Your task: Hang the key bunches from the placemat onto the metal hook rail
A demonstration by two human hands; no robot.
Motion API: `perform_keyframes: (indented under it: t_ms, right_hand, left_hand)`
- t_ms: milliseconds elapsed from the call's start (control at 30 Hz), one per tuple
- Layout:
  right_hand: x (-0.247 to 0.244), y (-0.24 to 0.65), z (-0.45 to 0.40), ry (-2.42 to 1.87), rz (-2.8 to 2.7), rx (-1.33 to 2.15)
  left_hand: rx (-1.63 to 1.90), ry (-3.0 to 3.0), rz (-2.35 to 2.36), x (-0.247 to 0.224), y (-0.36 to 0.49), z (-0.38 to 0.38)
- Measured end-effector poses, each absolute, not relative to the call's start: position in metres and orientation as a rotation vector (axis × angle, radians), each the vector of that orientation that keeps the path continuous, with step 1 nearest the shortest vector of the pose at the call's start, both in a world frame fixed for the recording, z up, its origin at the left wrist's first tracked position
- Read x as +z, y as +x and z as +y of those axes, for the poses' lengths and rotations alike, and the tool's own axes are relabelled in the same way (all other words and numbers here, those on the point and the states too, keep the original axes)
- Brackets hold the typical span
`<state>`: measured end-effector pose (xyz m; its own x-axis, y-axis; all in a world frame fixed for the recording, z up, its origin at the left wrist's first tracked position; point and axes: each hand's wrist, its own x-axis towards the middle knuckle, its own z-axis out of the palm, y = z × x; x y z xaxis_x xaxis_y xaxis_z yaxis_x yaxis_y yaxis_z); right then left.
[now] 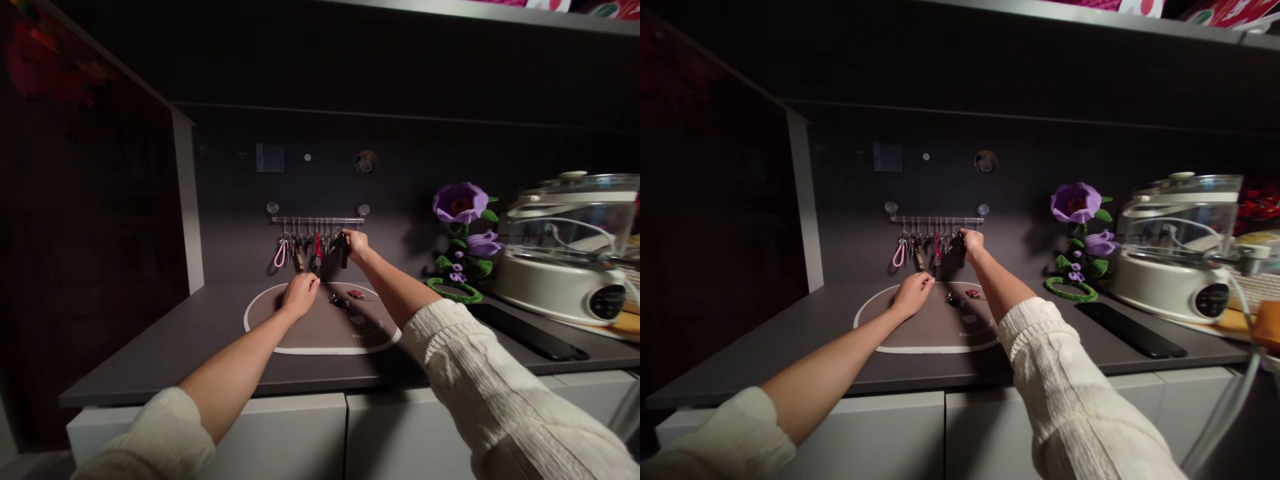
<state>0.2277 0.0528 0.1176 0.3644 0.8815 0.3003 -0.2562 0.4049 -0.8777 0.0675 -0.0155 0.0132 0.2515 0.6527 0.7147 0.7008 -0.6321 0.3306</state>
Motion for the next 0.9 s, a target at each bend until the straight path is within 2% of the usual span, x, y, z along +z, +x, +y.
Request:
perform_keyframes:
  t_ms: [500,900]
  right_hand:
    - [0.1184,0.2208,0.0524,-0.832,-0.818,0.974]
    - [0.116,0.2183,0.0563,-0.87,-0.794,0.936]
  left_hand:
    - [-1.321,-2.439,-1.378,0.011,0.0694,-0.012]
    - [-1.325,-2.423,-1.376,0.0114,0.0689,-0.0124]
